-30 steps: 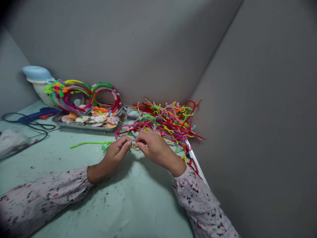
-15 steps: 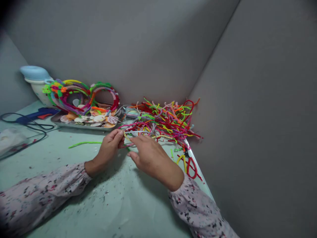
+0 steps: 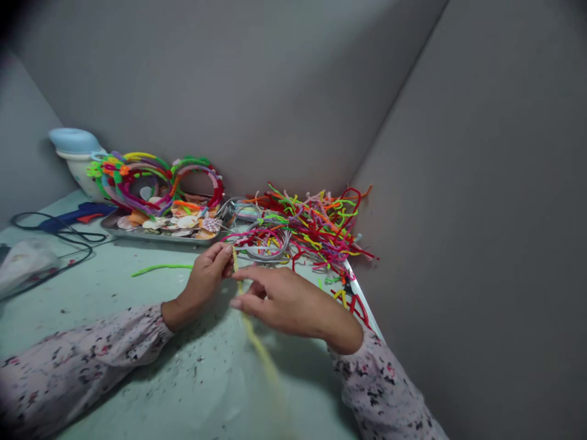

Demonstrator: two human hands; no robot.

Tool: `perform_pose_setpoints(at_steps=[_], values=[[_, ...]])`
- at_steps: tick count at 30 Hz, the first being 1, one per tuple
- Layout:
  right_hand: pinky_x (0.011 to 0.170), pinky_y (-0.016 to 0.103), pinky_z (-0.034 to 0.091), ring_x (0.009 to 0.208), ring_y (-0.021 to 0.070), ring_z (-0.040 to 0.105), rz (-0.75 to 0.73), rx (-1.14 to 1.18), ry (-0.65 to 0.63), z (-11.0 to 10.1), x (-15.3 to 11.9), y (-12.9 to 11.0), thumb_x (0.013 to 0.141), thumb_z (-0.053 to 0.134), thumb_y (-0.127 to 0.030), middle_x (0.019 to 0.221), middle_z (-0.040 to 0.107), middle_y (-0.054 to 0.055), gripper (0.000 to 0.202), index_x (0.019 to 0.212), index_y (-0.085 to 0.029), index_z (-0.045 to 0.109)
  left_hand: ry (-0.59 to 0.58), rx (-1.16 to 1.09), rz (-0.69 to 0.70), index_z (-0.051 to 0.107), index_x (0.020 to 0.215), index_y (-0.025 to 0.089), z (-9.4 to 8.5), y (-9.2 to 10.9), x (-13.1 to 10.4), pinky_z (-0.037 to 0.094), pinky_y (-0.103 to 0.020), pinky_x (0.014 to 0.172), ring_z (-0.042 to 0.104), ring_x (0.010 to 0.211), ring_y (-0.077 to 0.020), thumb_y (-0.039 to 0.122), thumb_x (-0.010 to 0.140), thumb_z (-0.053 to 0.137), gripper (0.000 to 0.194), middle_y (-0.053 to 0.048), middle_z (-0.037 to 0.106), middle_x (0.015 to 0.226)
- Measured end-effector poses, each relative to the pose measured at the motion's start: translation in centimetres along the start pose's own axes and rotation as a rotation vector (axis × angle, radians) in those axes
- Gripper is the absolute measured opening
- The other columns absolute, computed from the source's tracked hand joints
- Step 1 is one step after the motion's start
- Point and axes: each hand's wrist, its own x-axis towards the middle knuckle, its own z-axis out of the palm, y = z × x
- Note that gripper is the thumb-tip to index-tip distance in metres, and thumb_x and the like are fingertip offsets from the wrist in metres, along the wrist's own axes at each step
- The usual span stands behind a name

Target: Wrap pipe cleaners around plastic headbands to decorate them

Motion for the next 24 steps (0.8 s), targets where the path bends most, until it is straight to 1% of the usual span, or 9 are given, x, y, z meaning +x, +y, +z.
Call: perform_pose_setpoints(at_steps=[3,4,6,8,9,11,14,17,24], values=[[0.060,0.023,0.043,0.063,0.0113,0.060,-0.076,-0.065,-0.075,-1.2,-0.8,-0.3,0.090,0.054,-0.027,0.079,0.071,-0.003,0.024,0.111,-0.028,0.066,0.000,0.038,0.011,0.049,0.072,0.018,0.1,-0.3,-0.1,0.031,-0.021,0.047,0.038,0.049,-0.0089,0.042,0.088,0.050,0.029,0.006,0.041,0.057],[0.063,0.023,0.045,0.067,0.0117,0.062,-0.116,-0.082,-0.033,-1.5,-0.8,-0.2,0.090,0.053,-0.025,0.084,0.071,-0.002,0.022,0.107,-0.028,0.067,-0.003,0.054,0.012,0.049,0.073,0.018,0.1,-0.3,-0.1,0.031,-0.021,0.048,0.038,0.050,-0.0091,0.041,0.088,0.050,0.028,0.006,0.041,0.056],[0.074,0.026,0.047,0.081,0.0139,0.063,-0.181,-0.154,0.155,-1.8,-0.5,0.7,0.090,0.050,-0.019,0.095,0.071,0.001,0.023,0.102,-0.026,0.068,-0.012,0.072,0.013,0.049,0.073,0.018,0.2,-0.1,-0.2,0.032,-0.021,0.049,0.038,0.050,-0.0093,0.040,0.089,0.049,0.027,0.006,0.042,0.056],[0.085,0.034,0.047,0.094,0.0183,0.061,-0.200,-0.288,0.309,-1.9,0.3,2.1,0.086,0.050,-0.012,0.100,0.069,0.005,0.028,0.106,-0.024,0.067,-0.017,0.072,0.012,0.048,0.072,0.018,0.3,0.1,-0.3,0.031,-0.022,0.049,0.038,0.049,-0.0095,0.040,0.088,0.049,0.027,0.006,0.041,0.055],[0.088,0.037,0.046,0.099,0.0198,0.059,-0.235,-0.347,0.358,-1.8,0.8,2.8,0.083,0.051,-0.008,0.103,0.068,0.006,0.032,0.107,-0.023,0.066,-0.018,0.071,0.011,0.048,0.071,0.018,0.3,0.2,-0.4,0.031,-0.022,0.048,0.038,0.049,-0.0096,0.040,0.088,0.049,0.028,0.006,0.041,0.055],[0.091,0.037,0.045,0.103,0.0188,0.057,-0.296,-0.396,0.383,-1.4,1.7,4.1,0.080,0.047,-0.001,0.108,0.066,0.006,0.042,0.110,-0.024,0.065,-0.022,0.077,0.004,0.048,0.071,0.018,0.4,0.3,-0.4,0.030,-0.022,0.048,0.037,0.049,-0.0096,0.041,0.088,0.049,0.029,0.006,0.041,0.054],[0.090,0.038,0.046,0.104,0.0200,0.055,-0.323,-0.425,0.393,-0.4,2.8,5.1,0.083,0.052,-0.007,0.111,0.064,0.007,0.036,0.113,-0.023,0.062,-0.038,0.090,0.005,0.049,0.070,0.018,0.4,0.4,-0.5,0.030,-0.022,0.049,0.037,0.049,-0.0096,0.041,0.088,0.049,0.030,0.005,0.043,0.055],[0.091,0.040,0.043,0.105,0.0225,0.054,-0.318,-0.479,0.413,0.9,3.5,5.3,0.085,0.057,-0.014,0.112,0.063,0.010,0.032,0.116,-0.021,0.059,-0.054,0.088,0.014,0.049,0.069,0.017,0.5,0.4,-0.7,0.029,-0.022,0.049,0.037,0.050,-0.0096,0.039,0.089,0.049,0.029,0.005,0.042,0.055],[0.083,0.036,0.039,0.094,0.0218,0.054,-0.306,-0.650,0.555,2.9,4.3,5.8,0.093,0.047,-0.021,0.099,0.066,0.008,0.018,0.102,-0.019,0.063,-0.090,0.061,-0.002,0.048,0.069,0.017,0.6,0.4,-0.9,0.027,-0.023,0.049,0.034,0.050,-0.0093,0.039,0.089,0.050,0.030,0.005,0.039,0.055]])
